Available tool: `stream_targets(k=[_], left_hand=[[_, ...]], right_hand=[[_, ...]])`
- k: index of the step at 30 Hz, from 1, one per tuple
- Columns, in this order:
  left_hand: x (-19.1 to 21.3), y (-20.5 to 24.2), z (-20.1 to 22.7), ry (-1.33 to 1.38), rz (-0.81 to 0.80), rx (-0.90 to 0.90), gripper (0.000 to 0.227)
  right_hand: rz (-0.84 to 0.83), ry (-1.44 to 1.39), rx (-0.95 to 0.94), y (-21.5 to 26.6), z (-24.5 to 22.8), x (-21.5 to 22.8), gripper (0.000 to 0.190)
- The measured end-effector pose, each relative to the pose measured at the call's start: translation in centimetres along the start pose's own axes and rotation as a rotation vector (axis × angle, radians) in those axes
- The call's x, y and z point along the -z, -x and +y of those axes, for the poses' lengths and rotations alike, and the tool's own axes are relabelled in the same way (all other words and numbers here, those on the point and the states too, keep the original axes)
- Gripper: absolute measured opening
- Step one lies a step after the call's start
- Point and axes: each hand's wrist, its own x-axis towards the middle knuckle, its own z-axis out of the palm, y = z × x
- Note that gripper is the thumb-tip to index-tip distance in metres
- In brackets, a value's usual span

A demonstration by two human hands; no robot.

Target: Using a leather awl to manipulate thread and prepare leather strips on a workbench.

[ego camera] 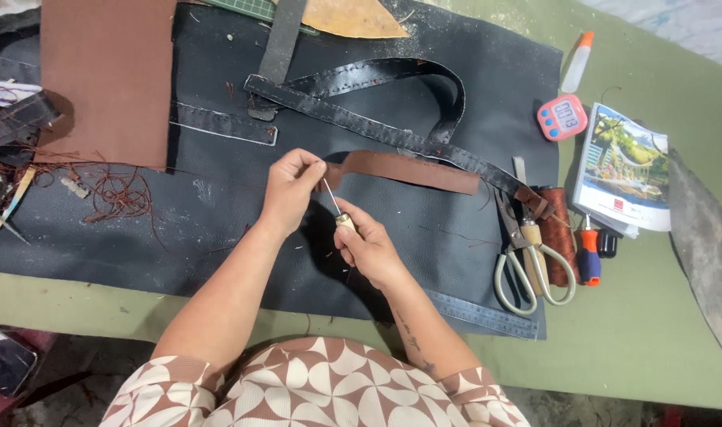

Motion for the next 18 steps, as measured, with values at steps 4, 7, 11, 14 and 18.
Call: stream_targets(k=[4, 7, 11, 14, 18], left_hand=[[0.6, -0.2, 0.9, -0.018, -0.081, 0.006, 0.011], [1.2, -0.3, 1.2, 0.047, -0.067, 0.027, 0.010], [1.6, -0.6, 1.1, 0.071, -0.077, -0.027, 0.008], [1.8, -0.9, 0.7, 0.087, -0.084, -0.036, 0.007], [2.2, -1.3, 0.3, 0.115, -0.138, 0.026, 0.007]], right_hand=[[-0.053, -0.106, 0.031, -0.5, -0.2, 0.8, 0.048], [-0.070, -0.094, 0.042, -0.7, 0.0, 1.3, 0.048], [-0.082, -0.091, 0.046, -0.8, 0.4, 1.9, 0.048], [-0.060, 0.015, 0.070, -0.9, 0.3, 2.1, 0.044], [-0.005, 0.229, 0.170, -0.7, -0.4, 1.8, 0.037]])
